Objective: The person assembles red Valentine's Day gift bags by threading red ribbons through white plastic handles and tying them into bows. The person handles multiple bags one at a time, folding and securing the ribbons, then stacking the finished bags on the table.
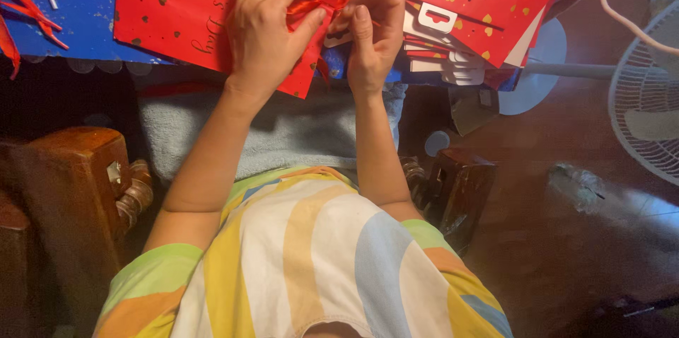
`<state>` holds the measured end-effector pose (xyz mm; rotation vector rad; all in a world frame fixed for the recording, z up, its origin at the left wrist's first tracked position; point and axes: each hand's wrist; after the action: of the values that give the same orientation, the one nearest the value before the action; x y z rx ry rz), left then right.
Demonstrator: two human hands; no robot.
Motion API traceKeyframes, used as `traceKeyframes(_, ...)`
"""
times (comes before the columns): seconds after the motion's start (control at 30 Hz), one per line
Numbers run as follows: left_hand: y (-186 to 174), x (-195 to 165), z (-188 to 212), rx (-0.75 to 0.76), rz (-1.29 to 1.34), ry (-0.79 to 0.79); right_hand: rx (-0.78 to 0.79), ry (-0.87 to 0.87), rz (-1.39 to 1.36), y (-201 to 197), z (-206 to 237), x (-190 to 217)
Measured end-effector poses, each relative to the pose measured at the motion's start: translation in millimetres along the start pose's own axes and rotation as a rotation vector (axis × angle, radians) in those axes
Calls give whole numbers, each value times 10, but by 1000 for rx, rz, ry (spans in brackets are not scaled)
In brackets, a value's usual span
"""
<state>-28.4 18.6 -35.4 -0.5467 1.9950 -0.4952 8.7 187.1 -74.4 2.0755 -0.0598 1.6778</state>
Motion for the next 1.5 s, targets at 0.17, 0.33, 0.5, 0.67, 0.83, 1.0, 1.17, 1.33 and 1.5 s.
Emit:
traceKeyframes(0.17,62,29,24,-28,-31,-6,12,-1,-40,-3,10,6)
traceKeyframes(0.33,52,95,9,-25,12,-3,-4,-25,-2,9,9,11)
traceKeyframes(0.5,29,136,11,-3,61,-36,-62,6,86,35,5,25)
traceKeyframes(0.67,3,160,18,-15,133,-68,-67,1,115,98,-8,5)
traceKeyframes(0.83,-62,218,14,20,170,-62,-45,55,283,101,24,68)
traceKeyframes(1.0,-88,241,29,50,203,-79,-12,73,476,69,34,166)
traceKeyframes(1.17,-118,262,25,61,284,-135,29,138,448,38,-87,144)
traceKeyframes(1.33,-142,268,23,86,315,-215,-7,257,303,-18,-152,94)
traceKeyframes(1.5,-156,295,28,81,329,-183,45,321,116,-45,-133,153)
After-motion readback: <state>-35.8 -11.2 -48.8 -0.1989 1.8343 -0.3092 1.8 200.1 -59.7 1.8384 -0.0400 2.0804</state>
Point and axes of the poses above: each hand's wrist, its own z-axis away from the middle knuckle, its own y-axis out of the palm, x = y × z, and after that the axes turned 8 degrees about -x, right-handed
